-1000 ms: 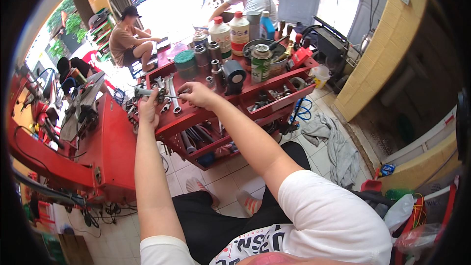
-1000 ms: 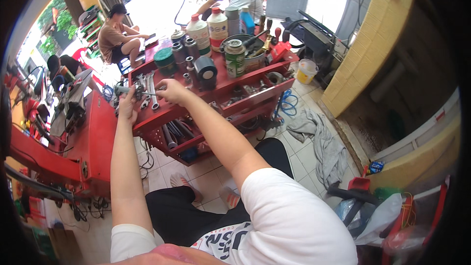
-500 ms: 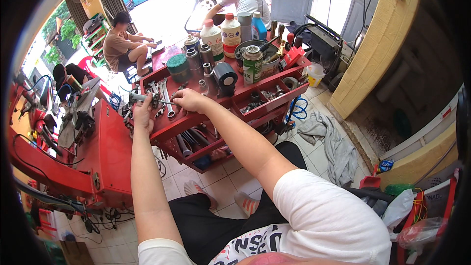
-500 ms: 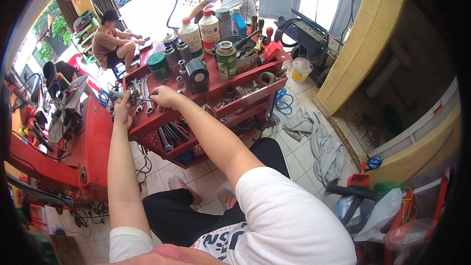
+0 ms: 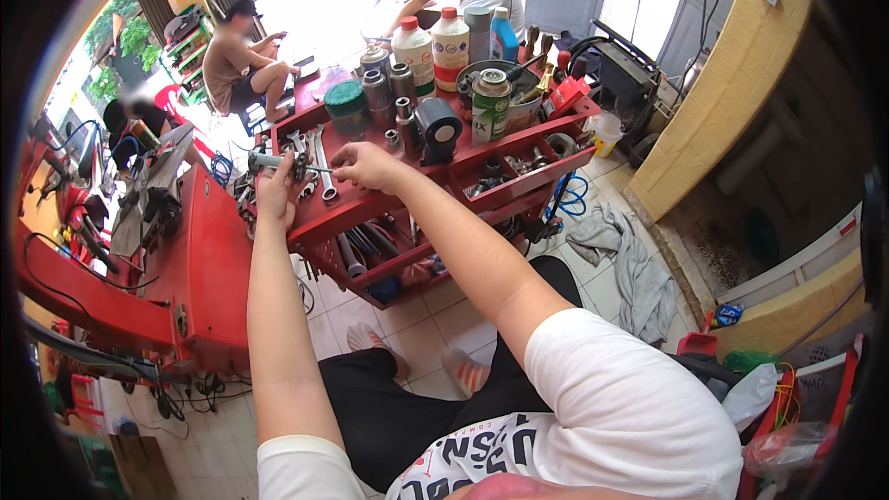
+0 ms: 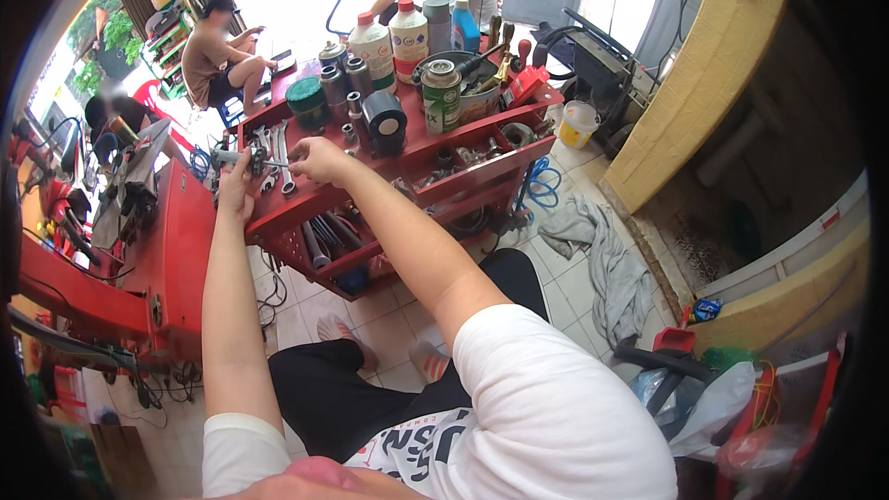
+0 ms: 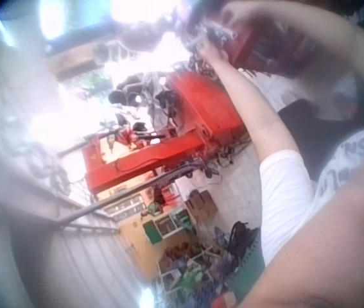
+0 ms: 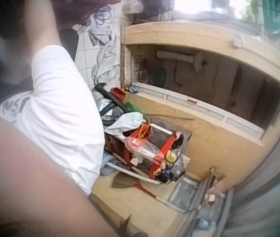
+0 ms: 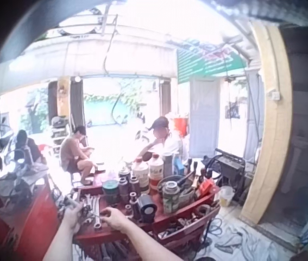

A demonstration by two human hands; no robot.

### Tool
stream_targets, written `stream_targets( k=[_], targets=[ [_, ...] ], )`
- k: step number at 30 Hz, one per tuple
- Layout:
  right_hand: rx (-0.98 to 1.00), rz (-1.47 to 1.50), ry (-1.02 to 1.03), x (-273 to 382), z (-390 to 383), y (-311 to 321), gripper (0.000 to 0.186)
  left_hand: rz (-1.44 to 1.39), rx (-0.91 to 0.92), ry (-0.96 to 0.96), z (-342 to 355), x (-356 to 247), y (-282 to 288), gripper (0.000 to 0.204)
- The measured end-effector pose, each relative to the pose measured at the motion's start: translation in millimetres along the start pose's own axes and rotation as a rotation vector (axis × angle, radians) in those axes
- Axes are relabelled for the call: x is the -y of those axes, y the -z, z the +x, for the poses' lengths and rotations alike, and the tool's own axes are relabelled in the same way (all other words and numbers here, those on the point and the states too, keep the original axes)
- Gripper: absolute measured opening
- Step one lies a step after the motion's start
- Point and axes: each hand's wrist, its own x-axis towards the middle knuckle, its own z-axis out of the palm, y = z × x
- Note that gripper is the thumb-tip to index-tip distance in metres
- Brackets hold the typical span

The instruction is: The person sits at a red tool cart in a workshop, handling various mechanical components and tools. They pick up a metal part, inspect it, and use a wrench to tighten or loosen a bolt. The person also handles a black cylindrical object and other small metal pieces, occasionally placing them back on the cart.

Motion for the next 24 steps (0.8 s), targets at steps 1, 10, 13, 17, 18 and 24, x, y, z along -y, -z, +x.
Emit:
stream_targets(
  k=[1,10,13,17,18,24],
  targets=[
    [-0.003,-0.004,-0.045,7.0,-4.4,-5.0,0.032,0.008,-0.025,-0.001,-3.0,-0.6,4.4,0.019],
    [0.065,-0.022,-0.069,17.3,-9.9,-3.6,0.031,0.011,-0.015,0.015,2.5,4.9,12.7,0.019],
    [0.028,-0.007,-0.067,16.9,-10.0,-3.0,0.028,0.011,-0.052,0.017,-9.2,-7.2,-8.6,0.019],
    [-0.019,0.029,-0.064,12.6,-6.4,-3.1,0.029,0.006,-0.027,0.005,-2.3,-3.5,1.7,0.019],
    [-0.026,0.038,-0.045,11.0,-5.3,-3.0,0.03,0.003,-0.027,0.004,-0.4,-2.2,3.9,0.019],
    [-0.049,0.059,-0.004,11.1,-6.3,-7.8,0.037,0.003,-0.012,0.012,2.4,0.8,19.4,0.016]
  ],
)
